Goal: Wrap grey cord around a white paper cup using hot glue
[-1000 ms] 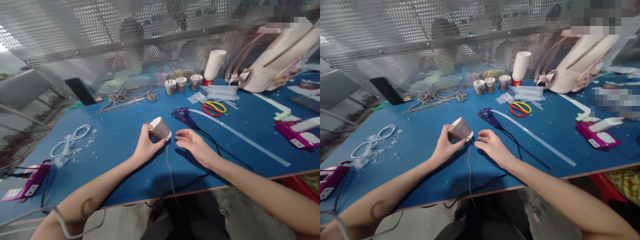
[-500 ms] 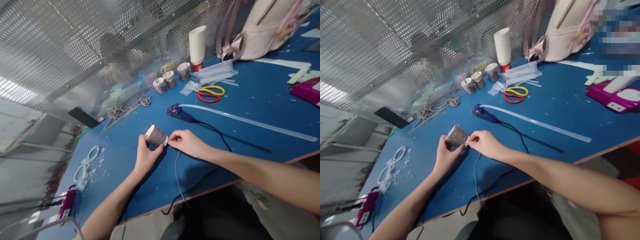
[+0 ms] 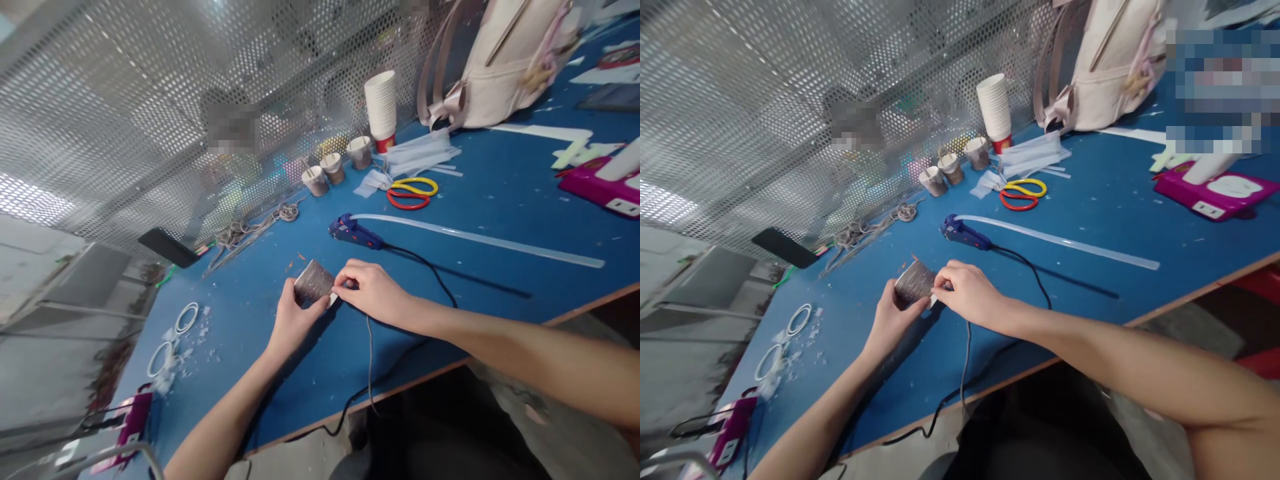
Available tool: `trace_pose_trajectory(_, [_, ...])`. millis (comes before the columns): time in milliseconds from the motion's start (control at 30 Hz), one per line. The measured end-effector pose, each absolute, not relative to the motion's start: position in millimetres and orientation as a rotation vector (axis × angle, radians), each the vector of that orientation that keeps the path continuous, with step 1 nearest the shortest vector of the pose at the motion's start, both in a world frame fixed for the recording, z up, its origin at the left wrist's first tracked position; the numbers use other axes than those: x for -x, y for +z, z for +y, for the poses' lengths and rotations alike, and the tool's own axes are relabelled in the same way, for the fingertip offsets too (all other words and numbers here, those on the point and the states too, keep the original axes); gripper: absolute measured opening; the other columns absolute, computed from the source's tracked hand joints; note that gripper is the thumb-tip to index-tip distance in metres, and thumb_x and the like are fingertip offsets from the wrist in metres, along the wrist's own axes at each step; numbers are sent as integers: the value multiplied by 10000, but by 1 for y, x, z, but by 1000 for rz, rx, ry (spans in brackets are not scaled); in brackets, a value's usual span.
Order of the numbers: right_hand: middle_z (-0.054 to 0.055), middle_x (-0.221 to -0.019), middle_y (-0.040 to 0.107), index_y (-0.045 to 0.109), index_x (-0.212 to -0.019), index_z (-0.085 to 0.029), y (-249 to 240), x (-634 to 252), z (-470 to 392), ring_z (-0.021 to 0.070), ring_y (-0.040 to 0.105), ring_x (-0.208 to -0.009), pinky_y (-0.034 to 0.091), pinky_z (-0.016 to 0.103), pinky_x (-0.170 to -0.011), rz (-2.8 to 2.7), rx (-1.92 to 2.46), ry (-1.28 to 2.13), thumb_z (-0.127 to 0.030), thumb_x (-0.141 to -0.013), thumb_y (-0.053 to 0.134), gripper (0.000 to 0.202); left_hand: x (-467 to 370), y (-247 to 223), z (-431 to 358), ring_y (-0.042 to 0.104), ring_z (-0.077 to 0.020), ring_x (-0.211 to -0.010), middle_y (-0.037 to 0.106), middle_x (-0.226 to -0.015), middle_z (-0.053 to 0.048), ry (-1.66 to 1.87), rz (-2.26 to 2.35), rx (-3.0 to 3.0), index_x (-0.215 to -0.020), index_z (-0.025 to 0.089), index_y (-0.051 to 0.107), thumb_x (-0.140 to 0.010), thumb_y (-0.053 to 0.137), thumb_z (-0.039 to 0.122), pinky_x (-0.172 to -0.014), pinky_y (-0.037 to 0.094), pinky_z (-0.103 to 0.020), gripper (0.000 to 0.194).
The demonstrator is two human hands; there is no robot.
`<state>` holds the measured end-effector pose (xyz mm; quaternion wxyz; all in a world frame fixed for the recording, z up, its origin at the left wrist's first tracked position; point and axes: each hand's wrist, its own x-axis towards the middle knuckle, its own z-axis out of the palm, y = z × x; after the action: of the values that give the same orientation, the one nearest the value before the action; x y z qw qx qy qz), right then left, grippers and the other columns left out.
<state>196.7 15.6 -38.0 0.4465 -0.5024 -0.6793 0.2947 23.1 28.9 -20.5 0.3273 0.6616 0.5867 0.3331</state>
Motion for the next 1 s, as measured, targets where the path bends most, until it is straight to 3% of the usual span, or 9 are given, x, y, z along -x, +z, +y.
trace_pose_trajectory(567, [-7,-703,566,653,-701,-163,-37,-199,14,109,515,-625,391,248,-614,-1682,1238,749,-114,-782,665,96,-20,-19,30,415,-108,-596,432,-629,66,815,1520,-1696,-743,192,455,-620,713,372,-549,322,-239,338])
trace_pose_trajectory(1000, [-10,-688,571,651,-681,-158,-36,-200,14,101,526,-608,400,240,-599,-1669,1253,729,-92,-764,675,109,-23,-14,27,431,-106,-618,450,-650,65,849,1501,-1697,-758,187,465,-607,695,352,-578,346,-232,321])
